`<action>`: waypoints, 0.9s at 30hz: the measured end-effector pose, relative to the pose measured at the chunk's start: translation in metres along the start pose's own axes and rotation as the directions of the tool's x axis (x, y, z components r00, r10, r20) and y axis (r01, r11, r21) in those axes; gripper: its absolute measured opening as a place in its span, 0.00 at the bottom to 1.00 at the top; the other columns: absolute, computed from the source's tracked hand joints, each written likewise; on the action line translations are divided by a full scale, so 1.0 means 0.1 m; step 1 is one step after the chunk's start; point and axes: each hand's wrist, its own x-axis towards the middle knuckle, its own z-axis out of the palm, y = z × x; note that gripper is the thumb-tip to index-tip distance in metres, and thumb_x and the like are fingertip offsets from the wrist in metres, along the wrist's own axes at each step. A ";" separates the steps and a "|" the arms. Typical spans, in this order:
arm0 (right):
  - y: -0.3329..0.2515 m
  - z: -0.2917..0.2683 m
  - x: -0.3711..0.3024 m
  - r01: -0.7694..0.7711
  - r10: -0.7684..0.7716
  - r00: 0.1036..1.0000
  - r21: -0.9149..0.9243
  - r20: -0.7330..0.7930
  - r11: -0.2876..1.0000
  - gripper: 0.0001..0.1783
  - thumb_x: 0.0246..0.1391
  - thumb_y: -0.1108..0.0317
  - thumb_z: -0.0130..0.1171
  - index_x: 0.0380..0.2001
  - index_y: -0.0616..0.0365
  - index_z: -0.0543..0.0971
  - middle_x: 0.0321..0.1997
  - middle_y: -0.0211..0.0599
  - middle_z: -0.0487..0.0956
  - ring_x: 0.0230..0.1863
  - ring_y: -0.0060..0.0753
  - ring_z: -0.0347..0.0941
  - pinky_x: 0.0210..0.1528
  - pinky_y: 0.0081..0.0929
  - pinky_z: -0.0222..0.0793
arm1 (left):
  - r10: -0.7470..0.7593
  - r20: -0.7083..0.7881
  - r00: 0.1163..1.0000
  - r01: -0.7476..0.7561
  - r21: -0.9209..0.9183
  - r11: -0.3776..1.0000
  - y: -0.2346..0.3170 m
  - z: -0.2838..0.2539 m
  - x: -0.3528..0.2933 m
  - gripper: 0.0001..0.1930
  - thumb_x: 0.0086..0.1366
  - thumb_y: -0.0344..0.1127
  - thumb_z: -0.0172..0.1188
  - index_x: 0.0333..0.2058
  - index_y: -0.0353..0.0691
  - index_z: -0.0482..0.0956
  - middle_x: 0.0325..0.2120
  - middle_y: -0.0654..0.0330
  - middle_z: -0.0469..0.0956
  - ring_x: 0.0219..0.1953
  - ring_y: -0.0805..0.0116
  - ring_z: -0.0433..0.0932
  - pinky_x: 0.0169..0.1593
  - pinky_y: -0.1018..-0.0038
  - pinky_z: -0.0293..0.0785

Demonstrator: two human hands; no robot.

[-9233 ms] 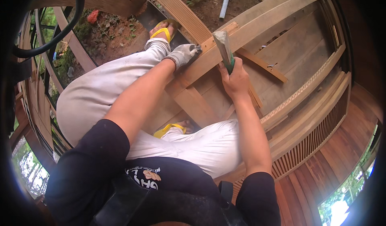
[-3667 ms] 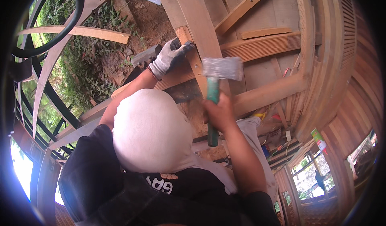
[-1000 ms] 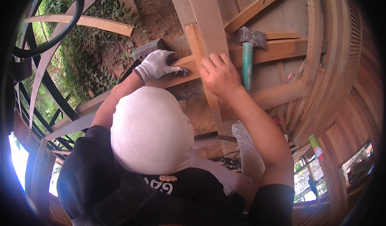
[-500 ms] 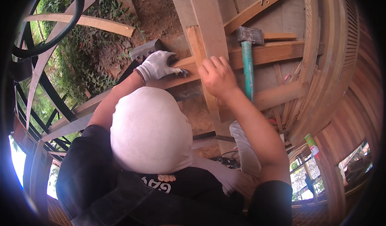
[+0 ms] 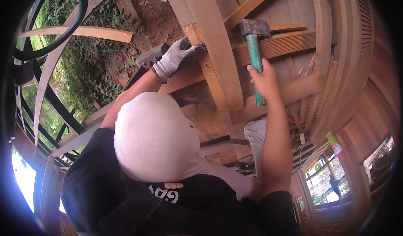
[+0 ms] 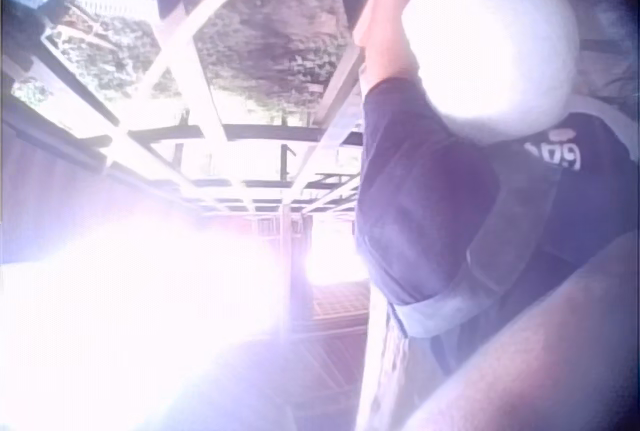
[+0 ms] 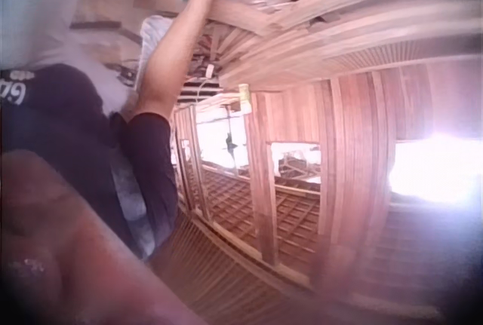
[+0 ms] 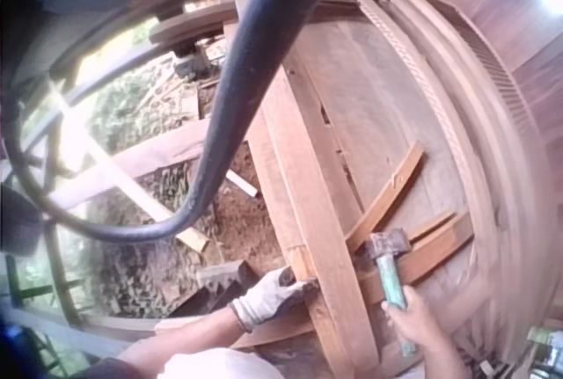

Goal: The person uses a power drill to fasten wooden planks to a curved frame, then switches to a hammer to drive nails into the wood. They move around the structure to access different sections, securing the planks in place.

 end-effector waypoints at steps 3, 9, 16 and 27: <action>-0.03 -0.09 0.10 0.032 -0.031 0.999 -0.019 0.036 0.999 0.16 0.58 0.62 0.64 0.38 0.63 0.74 0.25 0.36 0.77 0.23 0.27 0.78 0.27 0.30 0.73 | 0.037 0.007 0.999 -0.037 -0.042 0.998 -0.09 -0.01 -0.01 0.17 0.73 0.40 0.63 0.52 0.34 0.81 0.40 0.60 0.85 0.40 0.75 0.77 0.48 0.72 0.76; 0.07 -0.10 0.12 0.046 -0.049 0.997 0.050 0.059 0.998 0.18 0.58 0.62 0.62 0.41 0.65 0.71 0.28 0.37 0.76 0.23 0.27 0.77 0.25 0.31 0.75 | -0.034 -0.018 0.999 0.037 0.165 0.986 -0.11 -0.03 0.02 0.16 0.74 0.41 0.61 0.53 0.35 0.79 0.37 0.70 0.81 0.35 0.83 0.73 0.38 0.79 0.73; 0.03 0.06 0.19 -0.001 -0.013 0.996 0.160 0.088 0.987 0.24 0.57 0.57 0.68 0.41 0.68 0.72 0.28 0.47 0.82 0.23 0.38 0.83 0.27 0.37 0.79 | -0.183 0.010 0.983 0.181 -0.203 0.962 -0.02 0.04 -0.07 0.10 0.71 0.37 0.65 0.46 0.38 0.81 0.33 0.72 0.80 0.30 0.84 0.74 0.31 0.82 0.69; -0.05 0.16 0.11 0.080 -0.083 0.993 -0.049 -0.081 0.996 0.25 0.53 0.56 0.65 0.44 0.68 0.76 0.41 0.64 0.82 0.46 0.64 0.81 0.49 0.51 0.76 | -0.239 -0.023 0.971 0.232 -0.158 0.960 -0.12 -0.08 0.00 0.08 0.73 0.42 0.62 0.34 0.49 0.80 0.14 0.75 0.67 0.12 0.82 0.62 0.16 0.77 0.53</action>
